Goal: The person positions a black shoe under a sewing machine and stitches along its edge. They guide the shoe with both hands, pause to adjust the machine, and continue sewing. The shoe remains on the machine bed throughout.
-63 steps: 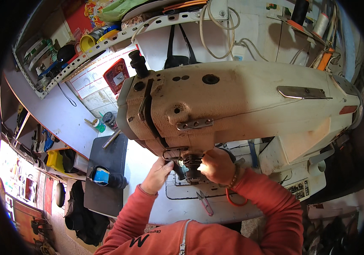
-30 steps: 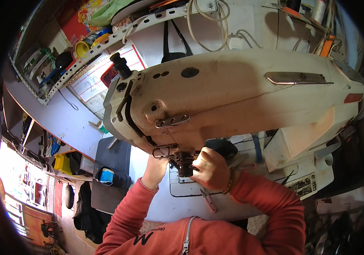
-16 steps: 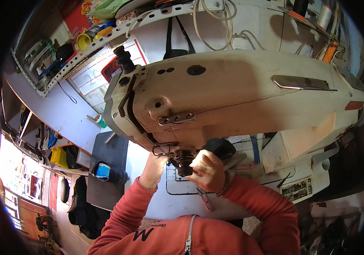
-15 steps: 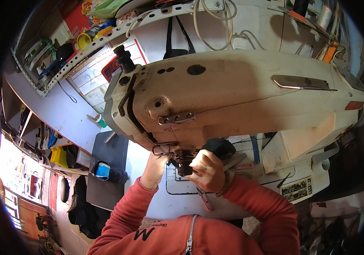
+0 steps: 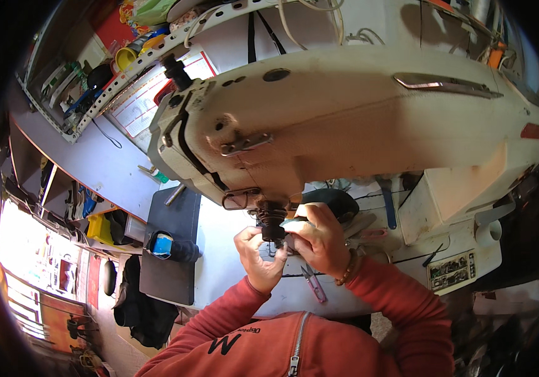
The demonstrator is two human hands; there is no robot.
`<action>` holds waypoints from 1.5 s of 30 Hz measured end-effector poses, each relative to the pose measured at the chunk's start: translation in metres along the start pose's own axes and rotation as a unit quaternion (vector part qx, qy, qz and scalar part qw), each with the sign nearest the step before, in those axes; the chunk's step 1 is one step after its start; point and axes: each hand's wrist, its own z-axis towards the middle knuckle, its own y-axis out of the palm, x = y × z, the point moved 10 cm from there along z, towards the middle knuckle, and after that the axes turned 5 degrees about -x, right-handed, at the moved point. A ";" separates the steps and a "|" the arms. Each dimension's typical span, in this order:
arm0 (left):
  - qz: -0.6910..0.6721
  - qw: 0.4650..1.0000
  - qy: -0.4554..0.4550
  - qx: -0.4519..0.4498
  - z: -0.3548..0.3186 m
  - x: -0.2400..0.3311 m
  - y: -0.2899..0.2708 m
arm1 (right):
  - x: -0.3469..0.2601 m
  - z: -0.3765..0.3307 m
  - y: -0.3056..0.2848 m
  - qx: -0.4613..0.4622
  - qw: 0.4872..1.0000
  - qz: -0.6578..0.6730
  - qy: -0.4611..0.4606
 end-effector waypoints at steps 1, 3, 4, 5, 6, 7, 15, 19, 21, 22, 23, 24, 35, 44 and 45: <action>-0.009 1.000 0.019 -0.013 0.000 0.003 0.002 | 0.001 0.001 -0.001 0.000 1.000 0.006 0.005; -0.037 0.998 0.036 -0.031 0.000 0.006 0.003 | 0.005 0.001 -0.002 -0.004 1.000 0.011 0.024; -0.034 0.998 0.044 -0.024 0.001 0.008 0.003 | 0.005 0.001 -0.003 -0.004 1.000 0.011 0.023; -0.025 0.998 0.057 -0.030 0.001 0.010 0.003 | 0.005 0.001 -0.003 -0.005 1.000 0.012 0.022; -0.016 0.997 0.070 -0.035 0.002 0.013 0.002 | 0.006 0.000 -0.004 -0.006 1.000 0.010 0.019; -0.008 0.996 0.075 -0.039 0.002 0.014 0.002 | 0.006 0.000 -0.005 -0.001 1.000 0.013 0.014; 0.011 0.996 0.077 -0.042 0.001 0.019 0.000 | 0.015 -0.003 -0.006 0.032 0.999 0.042 -0.001; 0.039 0.992 0.105 -0.060 0.004 0.025 0.001 | 0.015 -0.005 -0.005 0.035 0.999 0.029 -0.018; 0.049 0.990 0.116 -0.064 0.005 0.028 0.000 | 0.014 -0.004 -0.004 0.015 0.999 0.022 -0.028; 0.053 0.990 0.116 -0.065 0.006 0.028 0.000 | 0.012 -0.003 -0.003 -0.004 0.999 0.010 -0.046; 0.050 0.990 0.117 -0.062 0.007 0.029 -0.001 | 0.009 -0.001 -0.002 -0.024 0.998 -0.002 -0.065; 0.048 0.991 0.112 -0.059 0.007 0.030 -0.002 | 0.006 0.000 -0.001 -0.041 0.995 -0.014 -0.085; 0.057 0.986 0.130 -0.082 0.016 0.031 -0.009 | -0.010 0.018 0.005 -0.093 0.985 -0.002 -0.145; 0.006 0.998 0.054 -0.043 0.012 0.018 -0.015 | -0.005 0.010 0.017 -0.137 0.981 0.021 -0.138; 0.009 0.997 0.054 -0.047 0.011 0.019 -0.014 | -0.006 0.009 0.018 -0.135 0.980 0.016 -0.146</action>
